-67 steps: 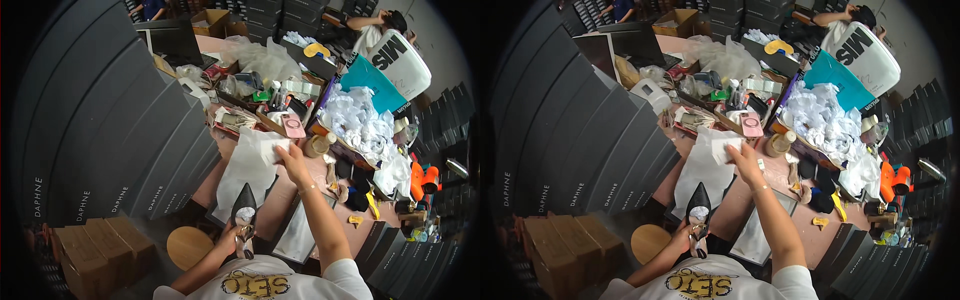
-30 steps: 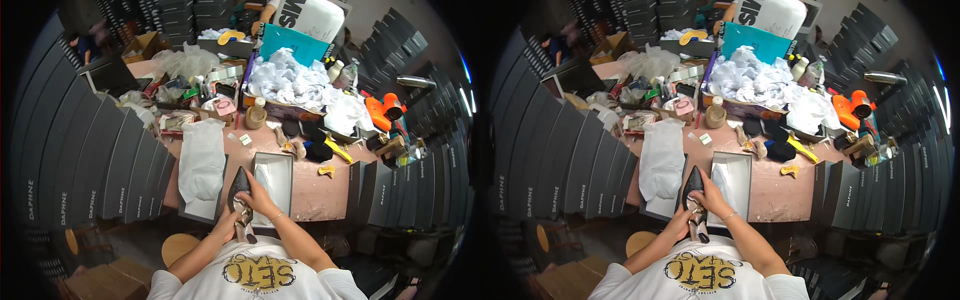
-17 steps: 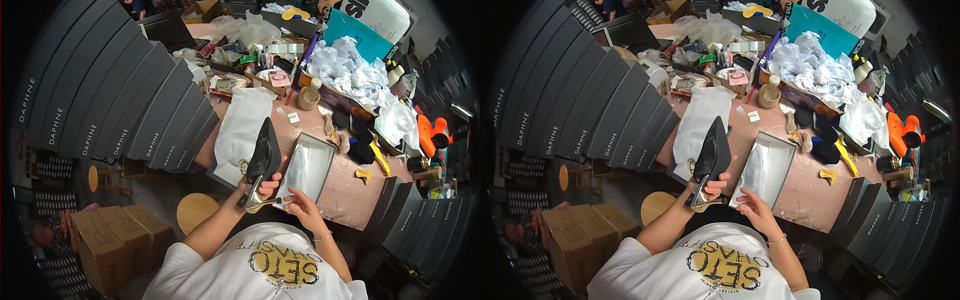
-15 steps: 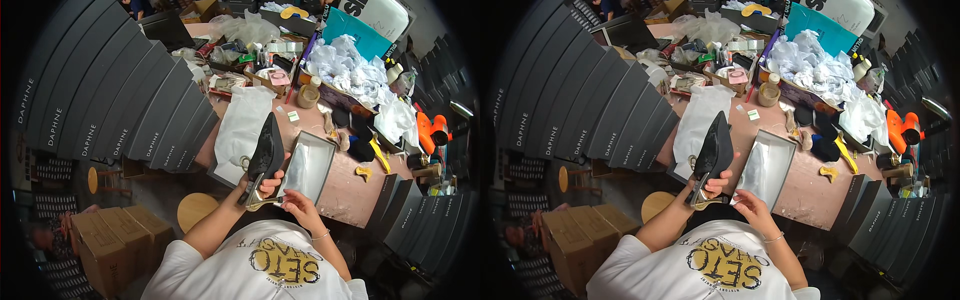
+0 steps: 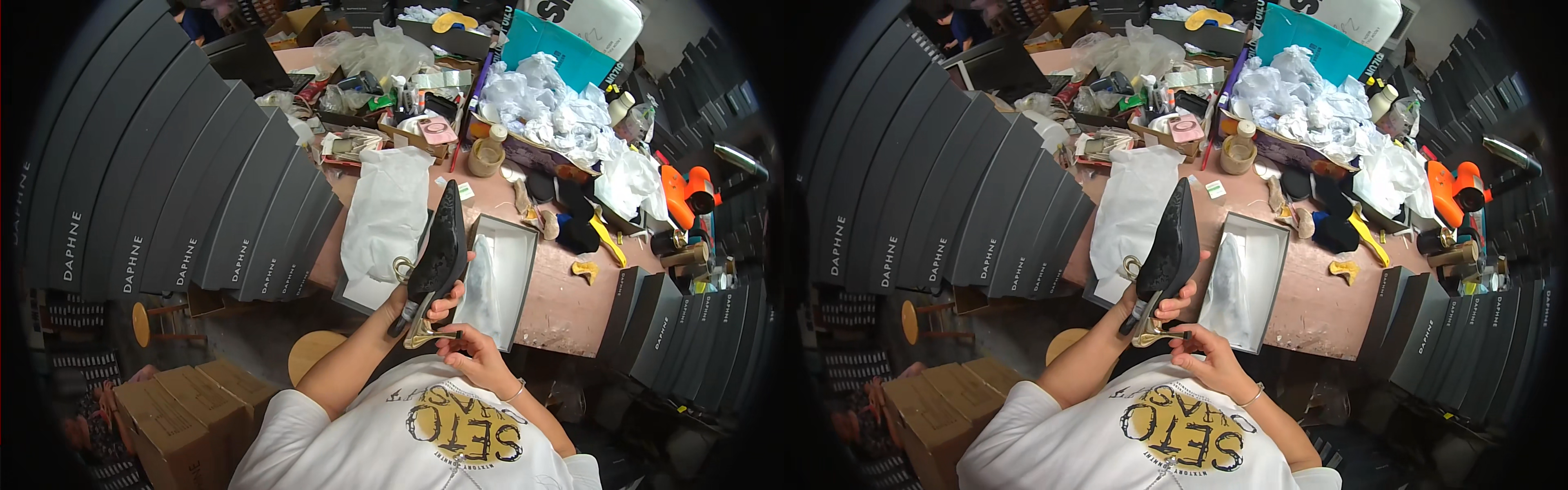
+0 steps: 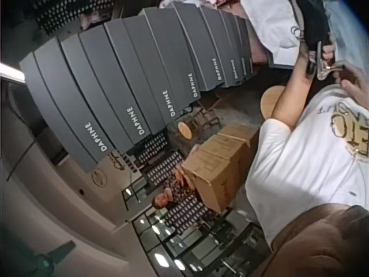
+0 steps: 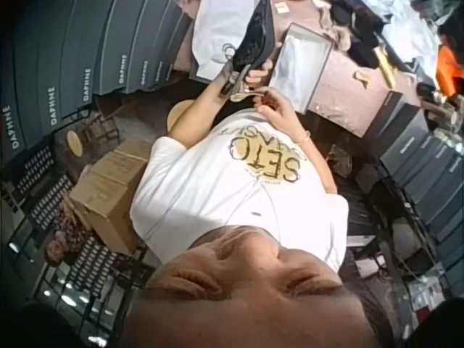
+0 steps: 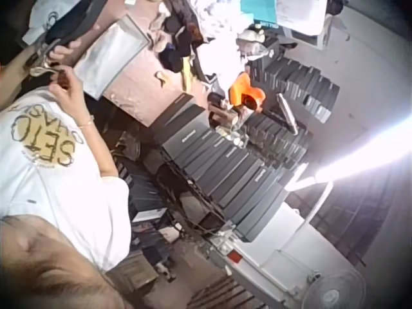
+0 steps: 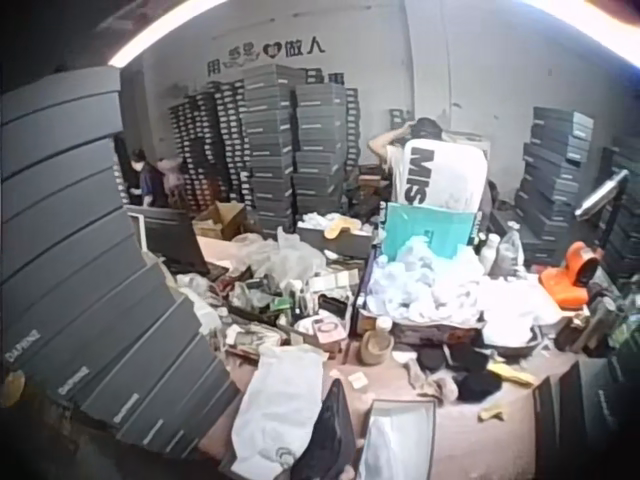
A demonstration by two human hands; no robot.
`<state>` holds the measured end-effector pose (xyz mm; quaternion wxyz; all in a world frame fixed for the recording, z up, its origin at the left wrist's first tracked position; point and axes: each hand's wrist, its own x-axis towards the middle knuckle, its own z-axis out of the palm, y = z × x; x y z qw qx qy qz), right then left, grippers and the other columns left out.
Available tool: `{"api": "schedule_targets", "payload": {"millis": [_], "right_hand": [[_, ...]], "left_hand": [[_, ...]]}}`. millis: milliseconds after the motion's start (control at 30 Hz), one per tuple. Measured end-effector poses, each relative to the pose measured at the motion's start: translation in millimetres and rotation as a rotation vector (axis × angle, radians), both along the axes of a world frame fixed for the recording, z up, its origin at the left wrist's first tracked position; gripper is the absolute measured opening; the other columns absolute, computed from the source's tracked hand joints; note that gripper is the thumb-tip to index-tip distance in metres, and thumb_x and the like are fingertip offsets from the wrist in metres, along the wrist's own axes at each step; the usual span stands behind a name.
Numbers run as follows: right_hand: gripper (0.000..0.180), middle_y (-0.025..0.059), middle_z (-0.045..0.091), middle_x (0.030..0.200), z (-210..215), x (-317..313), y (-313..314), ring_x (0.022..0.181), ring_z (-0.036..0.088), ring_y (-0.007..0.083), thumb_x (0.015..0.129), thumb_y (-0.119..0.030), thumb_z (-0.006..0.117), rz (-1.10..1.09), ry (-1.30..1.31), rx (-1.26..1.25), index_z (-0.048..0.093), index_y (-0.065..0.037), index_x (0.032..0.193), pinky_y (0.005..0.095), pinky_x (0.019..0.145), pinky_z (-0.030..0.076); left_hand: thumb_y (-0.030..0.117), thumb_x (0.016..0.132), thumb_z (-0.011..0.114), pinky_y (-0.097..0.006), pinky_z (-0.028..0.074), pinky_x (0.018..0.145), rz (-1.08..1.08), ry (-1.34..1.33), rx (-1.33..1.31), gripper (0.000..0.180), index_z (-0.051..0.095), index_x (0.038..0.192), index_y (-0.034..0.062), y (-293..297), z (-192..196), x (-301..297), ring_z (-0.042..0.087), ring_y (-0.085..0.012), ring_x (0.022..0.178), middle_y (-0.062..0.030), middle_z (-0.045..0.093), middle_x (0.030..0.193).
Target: The person is packing high-heeled shoes into boxes, including wrapping them in tissue paper and adding foam inserts.
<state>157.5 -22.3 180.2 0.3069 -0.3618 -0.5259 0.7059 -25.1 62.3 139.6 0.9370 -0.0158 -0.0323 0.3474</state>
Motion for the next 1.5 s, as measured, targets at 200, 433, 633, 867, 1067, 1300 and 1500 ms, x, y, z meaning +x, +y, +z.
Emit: {"api": "schedule_targets", "payload": {"millis": [200,433,633,867,1067,1300,1500], "right_hand": [[0.016,0.0046,0.063,0.08,3,-6,3,0.069,0.059,0.0087,0.096,-0.013,0.055,-0.269,0.008,-0.189,0.061,0.001,0.1,0.0224,0.065,0.049],[0.021,0.0064,0.066,0.083,9,25,12,0.071,0.06,0.0123,0.092,-0.02,0.061,0.043,-0.248,0.039,0.063,-0.002,0.104,0.027,0.068,0.05],[0.035,0.0153,0.065,0.101,-17,124,84,0.089,0.063,0.0222,0.085,-0.023,0.068,-0.196,-0.542,0.133,0.062,-0.001,0.111,0.0337,0.08,0.049],[0.036,0.0112,0.056,0.112,-116,295,201,0.112,0.049,0.0302,0.064,-0.01,0.075,-0.414,-1.362,0.656,0.058,-0.009,0.096,0.0451,0.091,0.04],[0.025,0.0131,0.053,0.113,-136,298,202,0.109,0.049,0.0302,0.067,-0.006,0.065,-0.406,-1.33,0.767,0.053,-0.007,0.088,0.0477,0.1,0.034],[0.049,0.0166,0.051,0.114,-23,186,119,0.1,0.053,0.0277,0.071,-0.002,0.058,-0.532,-0.435,0.48,0.049,-0.002,0.12,0.0354,0.087,0.044],[0.05,0.0142,0.055,0.104,25,67,97,0.089,0.057,0.031,0.069,-0.001,0.064,-0.176,-0.624,0.914,0.058,-0.002,0.119,0.0336,0.078,0.049]], "left_hand": [[0.066,0.086,0.039,-0.037,0.057,0.067,0.053,0.352,-0.297,0.092,0.033,0.134,-0.0116,-11,-10,-4,0.064,-0.0308,0.083,-0.0215,0.059,0.107],[0.046,0.083,0.058,-0.041,0.049,0.089,-0.001,0.56,-0.216,0.07,0.043,0.129,-0.0032,-63,-11,3,0.059,-0.0305,0.103,-0.0202,0.055,0.116],[0.01,0.08,0.06,-0.026,0.05,0.056,-0.101,0.754,-0.253,0.024,0.055,0.102,0.0001,-25,-4,27,0.057,-0.0177,0.061,-0.0075,0.056,0.07],[0.048,0.082,0.067,-0.026,0.045,0.049,0.245,0.774,-0.334,0.045,0.056,0.09,0.0045,29,9,113,0.054,-0.0175,0.055,-0.0066,0.055,0.064],[0.03,0.084,0.066,-0.023,0.044,0.05,0.381,0.921,-0.33,0.025,0.055,0.085,0.007,62,7,144,0.055,-0.0129,0.058,-0.0031,0.054,0.064],[0.032,0.085,0.063,-0.022,0.041,0.051,0.537,0.843,-0.197,0.026,0.052,0.09,0.009,67,13,137,0.051,-0.0096,0.062,-0.0016,0.053,0.069],[0.046,0.088,0.056,-0.023,0.046,0.058,0.542,0.88,-0.235,0.037,0.054,0.098,0.01,58,39,123,0.054,-0.0091,0.064,-0.0004,0.055,0.075]]}}
